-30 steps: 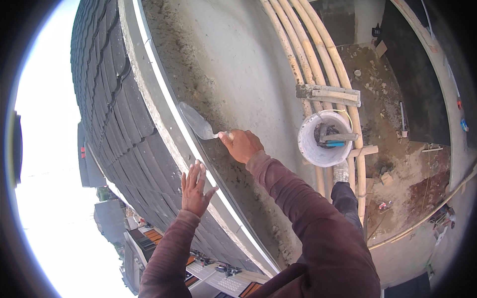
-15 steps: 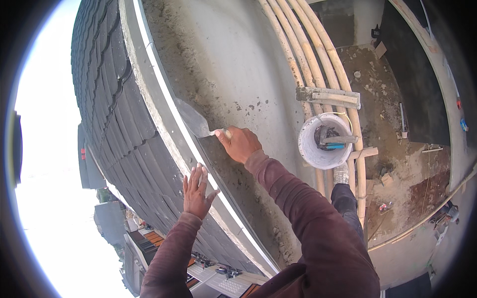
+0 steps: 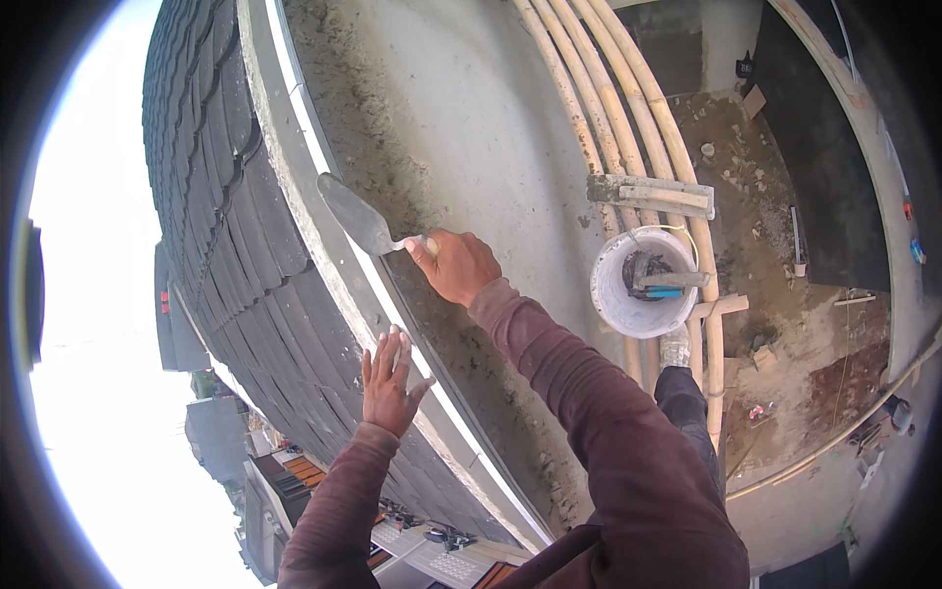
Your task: The person applies cement to the edge of a roof and wall structure using a trowel and a small axe-like tool. They reach into a bucket to retrieve materials and use a long metal guide to straighten the edge.
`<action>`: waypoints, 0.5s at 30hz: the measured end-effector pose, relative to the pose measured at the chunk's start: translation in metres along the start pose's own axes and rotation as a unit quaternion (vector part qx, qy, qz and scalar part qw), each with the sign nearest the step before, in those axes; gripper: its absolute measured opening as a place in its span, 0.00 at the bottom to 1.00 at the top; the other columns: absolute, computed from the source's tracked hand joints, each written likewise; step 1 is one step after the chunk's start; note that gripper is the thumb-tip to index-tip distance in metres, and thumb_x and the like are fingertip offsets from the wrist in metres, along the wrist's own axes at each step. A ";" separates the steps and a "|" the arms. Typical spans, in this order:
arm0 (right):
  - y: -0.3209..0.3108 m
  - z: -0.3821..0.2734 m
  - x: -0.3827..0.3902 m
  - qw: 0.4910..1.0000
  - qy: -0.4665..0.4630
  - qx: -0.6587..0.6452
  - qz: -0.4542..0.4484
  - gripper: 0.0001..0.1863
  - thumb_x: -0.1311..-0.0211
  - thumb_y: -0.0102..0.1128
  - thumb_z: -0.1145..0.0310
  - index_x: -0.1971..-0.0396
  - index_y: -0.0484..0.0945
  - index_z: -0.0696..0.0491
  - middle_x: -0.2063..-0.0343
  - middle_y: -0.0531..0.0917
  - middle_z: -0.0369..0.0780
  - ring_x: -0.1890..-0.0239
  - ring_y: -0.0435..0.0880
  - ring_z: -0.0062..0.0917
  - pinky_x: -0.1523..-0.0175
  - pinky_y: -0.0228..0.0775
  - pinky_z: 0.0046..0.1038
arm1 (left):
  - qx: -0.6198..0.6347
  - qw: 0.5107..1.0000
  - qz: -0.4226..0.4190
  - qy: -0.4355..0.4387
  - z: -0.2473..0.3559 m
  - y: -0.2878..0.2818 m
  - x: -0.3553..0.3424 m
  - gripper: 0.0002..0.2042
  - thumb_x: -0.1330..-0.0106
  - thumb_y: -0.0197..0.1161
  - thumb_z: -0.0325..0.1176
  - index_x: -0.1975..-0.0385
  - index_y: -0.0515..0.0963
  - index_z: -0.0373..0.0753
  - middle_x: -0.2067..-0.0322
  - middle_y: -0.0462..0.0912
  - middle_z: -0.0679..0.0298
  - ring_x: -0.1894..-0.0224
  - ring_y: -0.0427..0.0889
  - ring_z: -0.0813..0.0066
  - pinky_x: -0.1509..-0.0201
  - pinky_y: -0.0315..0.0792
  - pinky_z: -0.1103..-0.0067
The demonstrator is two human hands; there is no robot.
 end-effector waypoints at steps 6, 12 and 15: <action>0.008 0.038 0.004 0.998 0.052 -0.026 -0.003 0.37 0.24 0.44 0.36 0.66 0.83 0.60 0.72 0.86 0.54 0.64 0.87 0.53 0.57 0.78 0.48 | 0.004 1.000 -0.010 -0.005 -0.002 -0.005 0.003 0.43 0.36 0.71 0.45 0.23 0.56 0.45 0.21 0.52 0.60 0.20 0.51 0.56 0.20 0.45 0.50; 0.015 0.050 -0.009 0.995 0.102 0.006 0.023 0.36 0.25 0.46 0.37 0.69 0.81 0.60 0.75 0.84 0.54 0.68 0.86 0.54 0.62 0.76 0.48 | 0.008 1.000 -0.012 -0.002 0.004 -0.001 0.003 0.44 0.36 0.71 0.46 0.23 0.56 0.46 0.21 0.52 0.61 0.20 0.50 0.56 0.19 0.44 0.50; 0.012 0.060 0.015 0.997 0.074 0.011 0.018 0.33 0.24 0.49 0.40 0.68 0.80 0.60 0.77 0.83 0.53 0.71 0.85 0.52 0.65 0.76 0.46 | 0.002 1.000 -0.011 -0.004 -0.002 0.002 0.004 0.45 0.37 0.72 0.46 0.22 0.54 0.45 0.21 0.52 0.59 0.20 0.50 0.55 0.19 0.43 0.51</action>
Point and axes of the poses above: each hand's wrist, its own x-axis away from the middle knuckle, its own y-axis out of the palm, z = x × y, the point moved 1 cm from there along -x, towards the middle knuckle
